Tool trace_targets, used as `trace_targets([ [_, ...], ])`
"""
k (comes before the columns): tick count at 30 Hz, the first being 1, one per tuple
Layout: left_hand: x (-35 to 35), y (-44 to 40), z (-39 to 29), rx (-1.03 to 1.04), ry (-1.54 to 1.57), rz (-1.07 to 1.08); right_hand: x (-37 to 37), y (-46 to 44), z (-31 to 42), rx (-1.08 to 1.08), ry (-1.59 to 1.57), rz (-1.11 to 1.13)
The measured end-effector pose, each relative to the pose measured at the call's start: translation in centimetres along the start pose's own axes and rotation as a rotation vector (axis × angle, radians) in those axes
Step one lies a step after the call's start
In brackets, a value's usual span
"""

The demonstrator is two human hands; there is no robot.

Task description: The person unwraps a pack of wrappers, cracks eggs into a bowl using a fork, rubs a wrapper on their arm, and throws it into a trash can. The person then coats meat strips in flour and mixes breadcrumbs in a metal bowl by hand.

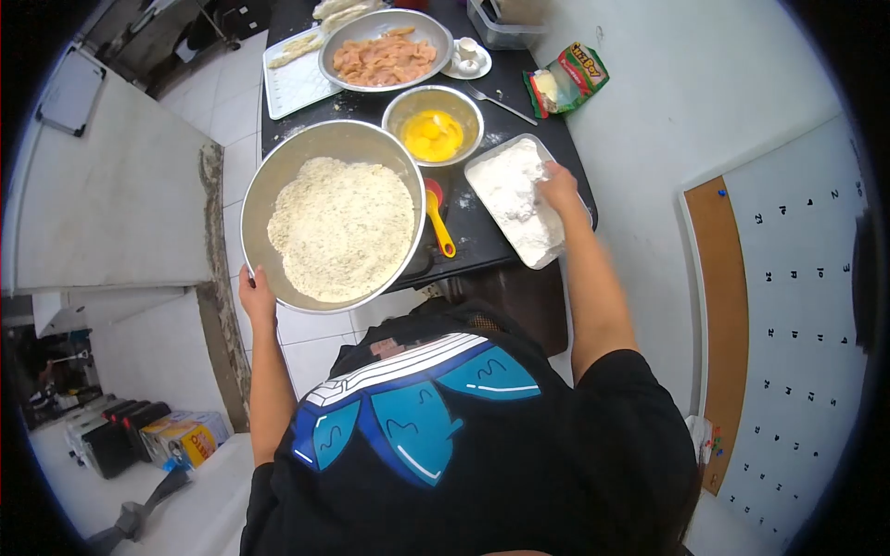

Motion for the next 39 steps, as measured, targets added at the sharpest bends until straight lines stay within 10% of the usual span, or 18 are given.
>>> trace_targets([
  [15,0.2,0.1,-0.5,0.024,0.014,-0.01,-1.2,1.2,-1.9,-0.13,0.057,-0.067],
  [22,0.2,0.0,-0.3,0.015,0.038,0.004,-1.2,-0.3,-2.9,0.131,-0.605,0.372],
  [28,0.0,-0.1,0.3,0.019,0.015,-0.011,-1.8,0.4,-3.9,0.06,0.157,0.14],
  [31,0.0,-0.1,-0.4,0.051,0.021,0.021,2.2,2.5,-3.2,-0.203,0.1,0.157],
  [39,-0.1,0.1,-0.6,0.006,-0.034,0.008,1.6,2.8,-4.0,-0.046,0.06,0.173],
])
Point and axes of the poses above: each hand's wrist, its own y-axis away from the middle knuckle, its own x-axis out of the palm, z = x × y, the point moved 3 cm from there along -y, towards the middle knuckle, and after that the axes turned 13 degrees about x, right-handed, at the moved point
